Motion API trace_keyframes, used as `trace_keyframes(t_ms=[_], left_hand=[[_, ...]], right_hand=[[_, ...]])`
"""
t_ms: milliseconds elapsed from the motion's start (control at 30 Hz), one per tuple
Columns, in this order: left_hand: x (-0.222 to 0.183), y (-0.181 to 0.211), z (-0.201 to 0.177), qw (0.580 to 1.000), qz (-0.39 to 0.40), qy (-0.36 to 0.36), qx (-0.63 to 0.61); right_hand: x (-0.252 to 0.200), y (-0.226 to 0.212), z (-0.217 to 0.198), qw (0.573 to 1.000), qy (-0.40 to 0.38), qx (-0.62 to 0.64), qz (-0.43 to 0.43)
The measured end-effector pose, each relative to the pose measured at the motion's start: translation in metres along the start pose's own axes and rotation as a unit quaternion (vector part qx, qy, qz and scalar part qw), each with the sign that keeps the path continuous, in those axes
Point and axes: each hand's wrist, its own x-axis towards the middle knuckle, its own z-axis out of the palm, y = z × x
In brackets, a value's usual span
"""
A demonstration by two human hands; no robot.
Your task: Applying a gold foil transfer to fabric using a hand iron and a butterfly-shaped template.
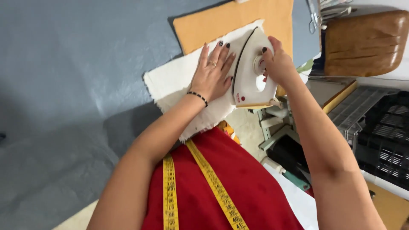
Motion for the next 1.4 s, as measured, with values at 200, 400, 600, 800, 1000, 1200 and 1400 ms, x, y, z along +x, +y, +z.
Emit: trace_keyframes(t_ms=[200, 400, 600, 800, 1000, 1200, 1400], left_hand=[[0.001, 0.002, -0.012, 0.992, -0.038, -0.079, -0.087], [-0.003, 0.004, 0.0, 0.992, -0.04, -0.088, -0.079], [0.004, -0.001, -0.001, 0.997, -0.032, -0.026, -0.058], [-0.006, 0.009, 0.005, 0.995, -0.033, -0.019, -0.091], [-0.01, 0.007, 0.025, 0.995, -0.023, 0.068, -0.074], [-0.004, 0.004, 0.025, 0.989, -0.022, 0.135, -0.059], [0.016, -0.006, -0.002, 0.98, -0.075, 0.187, 0.001]], right_hand=[[-0.007, 0.006, 0.009, 0.996, -0.006, -0.08, -0.049], [-0.021, 0.018, 0.016, 0.997, -0.02, -0.069, -0.032], [0.015, 0.037, 0.004, 0.999, 0.001, -0.013, -0.031], [-0.004, 0.027, 0.013, 0.999, -0.02, -0.021, -0.034], [-0.005, 0.028, 0.02, 0.996, -0.023, -0.07, -0.052], [-0.018, 0.004, 0.003, 0.993, -0.005, -0.102, -0.063], [0.007, 0.035, 0.018, 0.994, -0.013, -0.085, -0.075]])
